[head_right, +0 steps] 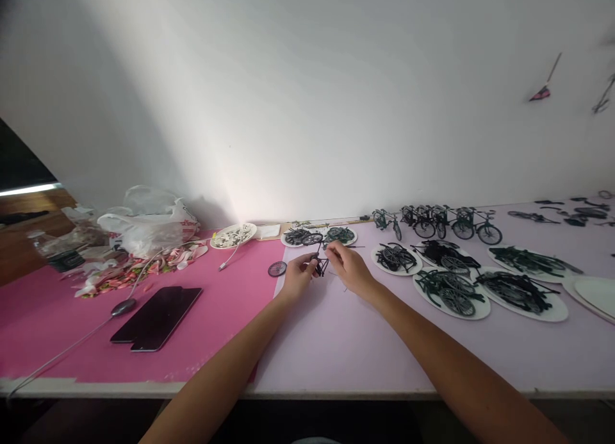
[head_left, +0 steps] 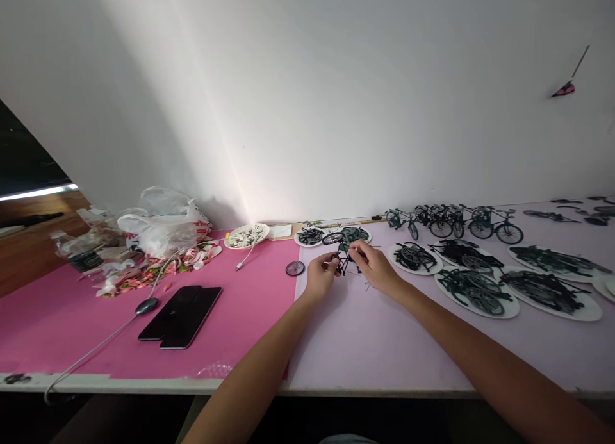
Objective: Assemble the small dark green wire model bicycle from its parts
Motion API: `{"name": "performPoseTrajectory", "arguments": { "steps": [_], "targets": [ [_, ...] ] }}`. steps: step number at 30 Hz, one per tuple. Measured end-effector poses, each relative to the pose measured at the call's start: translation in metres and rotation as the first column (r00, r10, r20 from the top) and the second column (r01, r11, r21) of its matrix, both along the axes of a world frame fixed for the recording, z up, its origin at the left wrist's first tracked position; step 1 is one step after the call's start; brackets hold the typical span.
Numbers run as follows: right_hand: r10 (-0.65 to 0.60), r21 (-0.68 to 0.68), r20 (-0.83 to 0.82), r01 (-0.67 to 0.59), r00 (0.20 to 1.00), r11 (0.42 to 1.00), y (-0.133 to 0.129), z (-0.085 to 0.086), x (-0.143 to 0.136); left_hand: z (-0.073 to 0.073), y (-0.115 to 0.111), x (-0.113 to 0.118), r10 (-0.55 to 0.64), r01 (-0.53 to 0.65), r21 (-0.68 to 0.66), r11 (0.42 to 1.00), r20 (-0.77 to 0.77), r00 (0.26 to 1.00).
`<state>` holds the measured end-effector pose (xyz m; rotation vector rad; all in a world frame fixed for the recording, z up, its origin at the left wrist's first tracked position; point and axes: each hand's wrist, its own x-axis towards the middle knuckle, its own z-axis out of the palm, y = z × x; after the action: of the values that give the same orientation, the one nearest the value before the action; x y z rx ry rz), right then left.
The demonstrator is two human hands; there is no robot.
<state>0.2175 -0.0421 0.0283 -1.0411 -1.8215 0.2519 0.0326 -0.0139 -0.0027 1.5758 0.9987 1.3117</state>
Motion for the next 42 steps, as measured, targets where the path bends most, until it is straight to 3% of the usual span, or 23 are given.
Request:
{"name": "performPoseTrajectory", "arguments": {
  "steps": [5,14,42],
  "targets": [
    [-0.032,0.079,0.094,0.024,0.995,0.997,0.008,-0.008,0.001,0.001,0.000,0.000,0.016,-0.016,0.001,1.000,-0.005,1.000],
    [0.013,0.001,0.070,-0.013,0.997,1.000,0.008,-0.014,0.000,0.003,-0.003,0.001,0.007,-0.006,0.013,1.000,-0.010,1.000],
    [-0.059,-0.011,0.129,0.061,0.990,0.998,0.005,-0.014,-0.002,0.002,-0.003,0.001,0.012,-0.009,0.044,0.999,-0.056,0.998]
  ]
}}
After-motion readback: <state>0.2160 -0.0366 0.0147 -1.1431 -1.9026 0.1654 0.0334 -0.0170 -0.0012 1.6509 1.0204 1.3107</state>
